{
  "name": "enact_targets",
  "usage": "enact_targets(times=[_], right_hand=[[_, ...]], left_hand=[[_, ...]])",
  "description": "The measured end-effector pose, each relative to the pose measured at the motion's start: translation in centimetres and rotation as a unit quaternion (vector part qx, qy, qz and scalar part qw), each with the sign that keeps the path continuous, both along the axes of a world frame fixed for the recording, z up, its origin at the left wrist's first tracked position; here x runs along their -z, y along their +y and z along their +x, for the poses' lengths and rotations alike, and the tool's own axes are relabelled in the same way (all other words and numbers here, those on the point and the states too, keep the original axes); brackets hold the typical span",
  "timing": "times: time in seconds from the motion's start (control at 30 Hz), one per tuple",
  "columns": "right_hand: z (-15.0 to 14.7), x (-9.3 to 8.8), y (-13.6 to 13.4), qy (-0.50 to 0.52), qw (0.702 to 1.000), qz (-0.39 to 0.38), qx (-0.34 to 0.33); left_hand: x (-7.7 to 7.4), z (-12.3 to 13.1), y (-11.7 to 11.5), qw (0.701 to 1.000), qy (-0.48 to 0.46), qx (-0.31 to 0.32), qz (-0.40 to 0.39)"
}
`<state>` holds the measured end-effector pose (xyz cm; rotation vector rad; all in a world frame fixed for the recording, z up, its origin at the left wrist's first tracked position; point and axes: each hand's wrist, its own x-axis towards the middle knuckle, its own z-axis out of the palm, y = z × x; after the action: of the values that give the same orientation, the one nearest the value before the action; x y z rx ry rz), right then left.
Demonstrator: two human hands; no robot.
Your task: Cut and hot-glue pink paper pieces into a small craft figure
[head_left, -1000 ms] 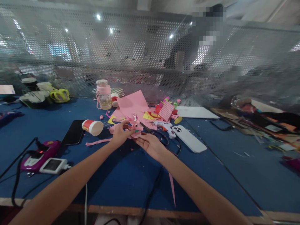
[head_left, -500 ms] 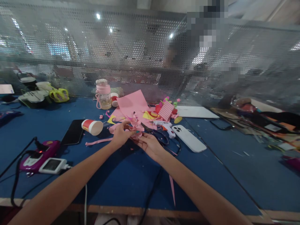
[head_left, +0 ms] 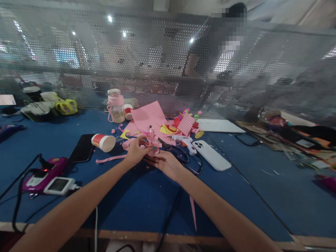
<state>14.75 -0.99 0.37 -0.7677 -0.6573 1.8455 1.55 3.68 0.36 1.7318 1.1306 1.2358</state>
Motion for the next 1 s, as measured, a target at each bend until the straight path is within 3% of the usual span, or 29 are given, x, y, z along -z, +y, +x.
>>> enact_targets(times=[0.73, 1.0], right_hand=[[0.22, 0.02, 0.06, -0.001, 1.0, 0.011, -0.005], [-0.21, -0.26, 0.02, -0.012, 1.0, -0.004, -0.011]], left_hand=[[-0.03, -0.07, 0.03, 1.0, -0.012, 0.008, 0.001], [0.04, -0.15, 0.09, 0.999, -0.018, -0.024, -0.019]])
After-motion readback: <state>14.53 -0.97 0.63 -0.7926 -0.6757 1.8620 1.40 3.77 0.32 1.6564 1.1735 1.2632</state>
